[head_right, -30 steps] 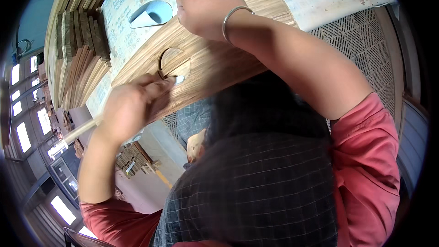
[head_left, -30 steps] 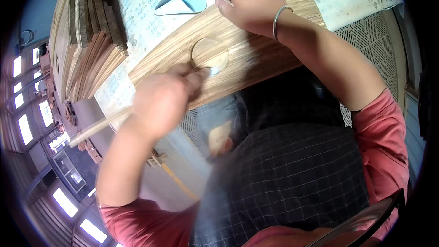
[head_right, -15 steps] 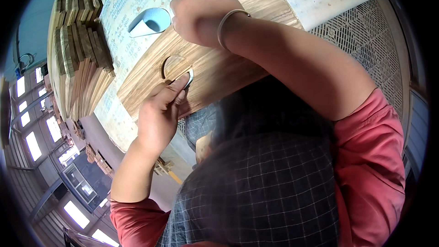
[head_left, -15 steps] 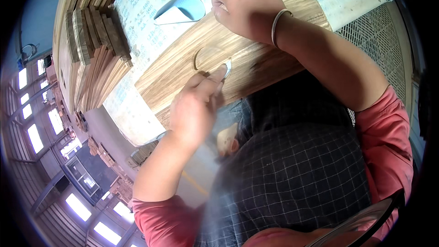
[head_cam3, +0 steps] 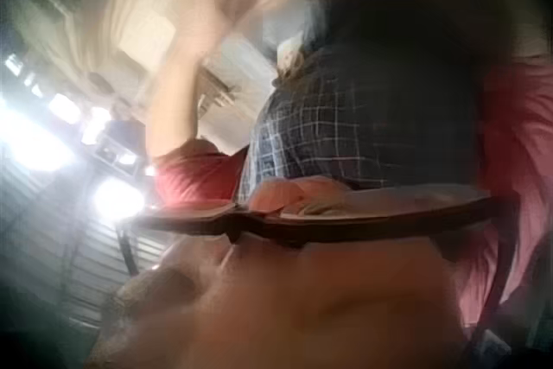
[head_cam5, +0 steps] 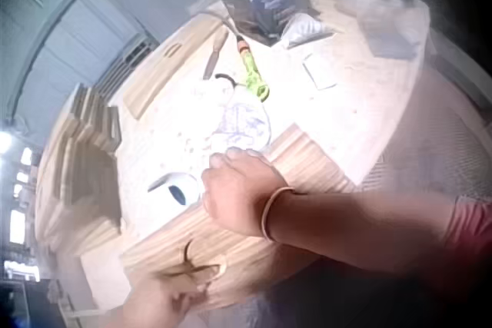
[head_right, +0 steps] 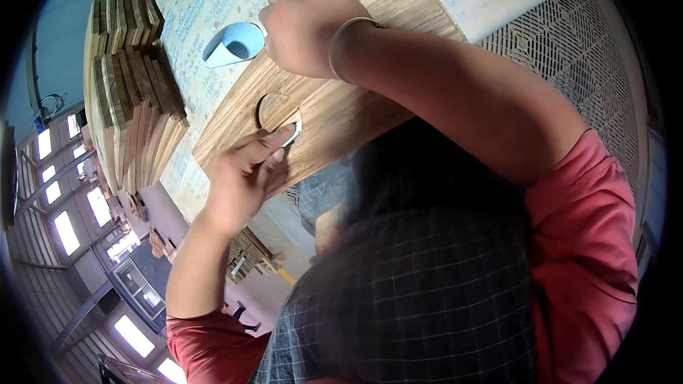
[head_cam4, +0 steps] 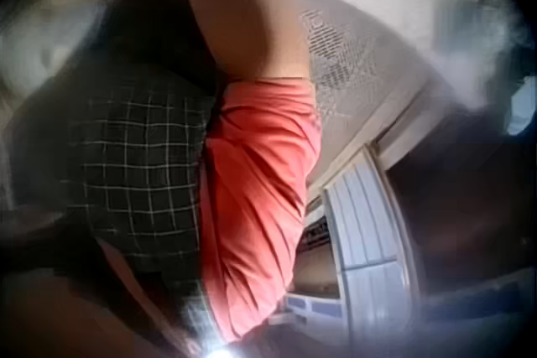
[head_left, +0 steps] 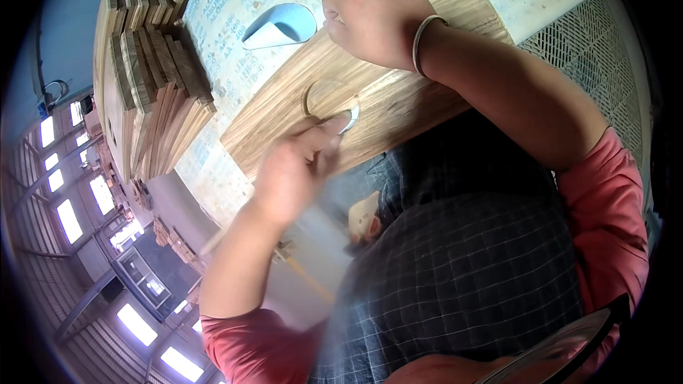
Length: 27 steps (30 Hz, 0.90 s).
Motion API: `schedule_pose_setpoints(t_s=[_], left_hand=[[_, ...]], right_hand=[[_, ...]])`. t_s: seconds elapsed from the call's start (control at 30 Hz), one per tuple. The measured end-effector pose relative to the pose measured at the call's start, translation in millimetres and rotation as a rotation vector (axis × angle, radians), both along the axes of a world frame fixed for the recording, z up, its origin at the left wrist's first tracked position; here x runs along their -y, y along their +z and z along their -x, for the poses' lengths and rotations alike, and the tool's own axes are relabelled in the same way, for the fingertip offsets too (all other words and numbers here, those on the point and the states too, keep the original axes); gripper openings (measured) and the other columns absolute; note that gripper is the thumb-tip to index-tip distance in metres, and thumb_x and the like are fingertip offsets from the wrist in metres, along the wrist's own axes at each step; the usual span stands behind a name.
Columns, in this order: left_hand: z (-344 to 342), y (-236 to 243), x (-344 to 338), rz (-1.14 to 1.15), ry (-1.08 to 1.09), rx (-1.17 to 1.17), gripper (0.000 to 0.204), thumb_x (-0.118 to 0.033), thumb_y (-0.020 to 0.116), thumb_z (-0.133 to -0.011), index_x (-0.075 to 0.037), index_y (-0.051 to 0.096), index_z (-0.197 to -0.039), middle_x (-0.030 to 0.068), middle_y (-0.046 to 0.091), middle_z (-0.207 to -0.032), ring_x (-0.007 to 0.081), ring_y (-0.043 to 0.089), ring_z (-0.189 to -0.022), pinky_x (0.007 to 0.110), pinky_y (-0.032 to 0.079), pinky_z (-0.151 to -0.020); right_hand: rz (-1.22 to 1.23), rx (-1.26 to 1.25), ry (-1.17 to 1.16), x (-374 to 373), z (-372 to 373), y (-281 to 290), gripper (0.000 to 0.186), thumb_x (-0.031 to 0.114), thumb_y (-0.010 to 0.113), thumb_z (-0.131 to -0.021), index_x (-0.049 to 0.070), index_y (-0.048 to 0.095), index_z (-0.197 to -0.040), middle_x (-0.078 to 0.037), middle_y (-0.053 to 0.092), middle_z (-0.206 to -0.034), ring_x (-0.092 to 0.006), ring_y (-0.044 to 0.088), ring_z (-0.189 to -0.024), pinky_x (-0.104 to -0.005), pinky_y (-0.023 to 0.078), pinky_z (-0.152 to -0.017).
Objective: The person sands a wooden board with a sanding block, then uses a cloth to wipe the surface. They handle a stack of white circular objects, applying a substance with a wooden stick, and finally sand the circular cutout on the wooden board.
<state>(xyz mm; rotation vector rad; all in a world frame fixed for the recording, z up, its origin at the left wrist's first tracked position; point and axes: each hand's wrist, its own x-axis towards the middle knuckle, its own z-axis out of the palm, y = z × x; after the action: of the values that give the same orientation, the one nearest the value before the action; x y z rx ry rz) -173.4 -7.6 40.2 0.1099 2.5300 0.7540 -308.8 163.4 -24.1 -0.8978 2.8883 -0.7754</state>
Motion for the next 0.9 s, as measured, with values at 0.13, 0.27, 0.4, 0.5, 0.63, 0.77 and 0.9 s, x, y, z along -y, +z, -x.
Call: schedule_pose_setpoints(t_s=[0.13,0.27,0.4,0.5,0.63,0.77,0.9], left_hand=[[-12,-12,-22,0.099,0.095,-0.199,0.034,0.003,0.058,-0.091,-0.006,0.063,-0.123,0.0061,0.052,-0.077,0.0135,0.058,-0.069,0.028,0.052,-0.061],[0,20,-15,0.375,-0.227,-0.147,0.043,-0.003,0.064,-0.082,-0.016,0.064,-0.123,0.009,0.064,-0.09,0.0238,0.064,-0.073,0.033,0.055,-0.068],[17,40,5,0.533,-0.494,-0.089,0.033,-0.016,0.066,-0.084,-0.018,0.067,-0.117,0.01,0.067,-0.098,0.0297,0.065,-0.076,0.038,0.053,-0.067],[18,22,2,0.2,-0.301,-0.078,0.036,-0.004,0.068,-0.081,-0.013,0.067,-0.115,0.014,0.064,-0.088,0.034,0.06,-0.071,0.035,0.051,-0.066],[-5,0,-12,-0.019,0.154,0.1,0.029,-0.004,0.052,-0.097,-0.004,0.061,-0.124,0.0017,0.053,-0.083,0.0072,0.052,-0.068,0.024,0.049,-0.064],[-22,-6,-12,-0.225,0.398,0.109,0.035,-0.007,0.052,-0.098,-0.003,0.055,-0.132,0.0023,0.052,-0.082,0.0074,0.051,-0.069,0.022,0.048,-0.064],[-25,10,-8,-0.742,0.79,0.533,0.043,-0.018,0.052,-0.098,-0.011,0.046,-0.141,-0.0036,0.047,-0.072,0.007,0.04,-0.056,0.02,0.035,-0.051]], right_hand=[[0.066,-0.066,-0.026,-2,0,-5,0.025,0.024,0.052,-0.091,0.008,0.069,-0.099,-0.008,0.064,-0.107,-0.0225,0.057,-0.103,-0.037,0.043,-0.094],[0.066,-0.048,0.006,-6,1,-1,0.026,0.024,0.051,-0.091,0.006,0.068,-0.1,-0.01,0.064,-0.108,-0.025,0.057,-0.102,-0.0377,0.044,-0.091],[0.034,-0.044,0.02,-6,2,1,0.027,0.024,0.05,-0.093,0.006,0.068,-0.101,-0.01,0.064,-0.108,-0.0248,0.057,-0.102,-0.0376,0.044,-0.092],[0.022,-0.003,0.011,-4,0,5,0.026,0.024,0.051,-0.092,0.007,0.068,-0.101,-0.009,0.064,-0.109,-0.0243,0.057,-0.104,-0.0371,0.044,-0.093],[0.037,0.008,-0.007,-1,-3,3,0.025,0.023,0.052,-0.091,0.007,0.068,-0.1,-0.008,0.064,-0.107,-0.0235,0.057,-0.105,-0.0372,0.043,-0.094],[0.064,-0.038,0.005,-7,0,-1,0.025,0.024,0.052,-0.091,0.006,0.068,-0.1,-0.008,0.064,-0.107,-0.0234,0.057,-0.104,-0.0371,0.043,-0.093],[0.062,-0.014,0.007,-5,2,1,0.025,0.024,0.052,-0.091,0.006,0.068,-0.098,-0.009,0.063,-0.105,-0.025,0.057,-0.101,-0.0379,0.044,-0.091]])
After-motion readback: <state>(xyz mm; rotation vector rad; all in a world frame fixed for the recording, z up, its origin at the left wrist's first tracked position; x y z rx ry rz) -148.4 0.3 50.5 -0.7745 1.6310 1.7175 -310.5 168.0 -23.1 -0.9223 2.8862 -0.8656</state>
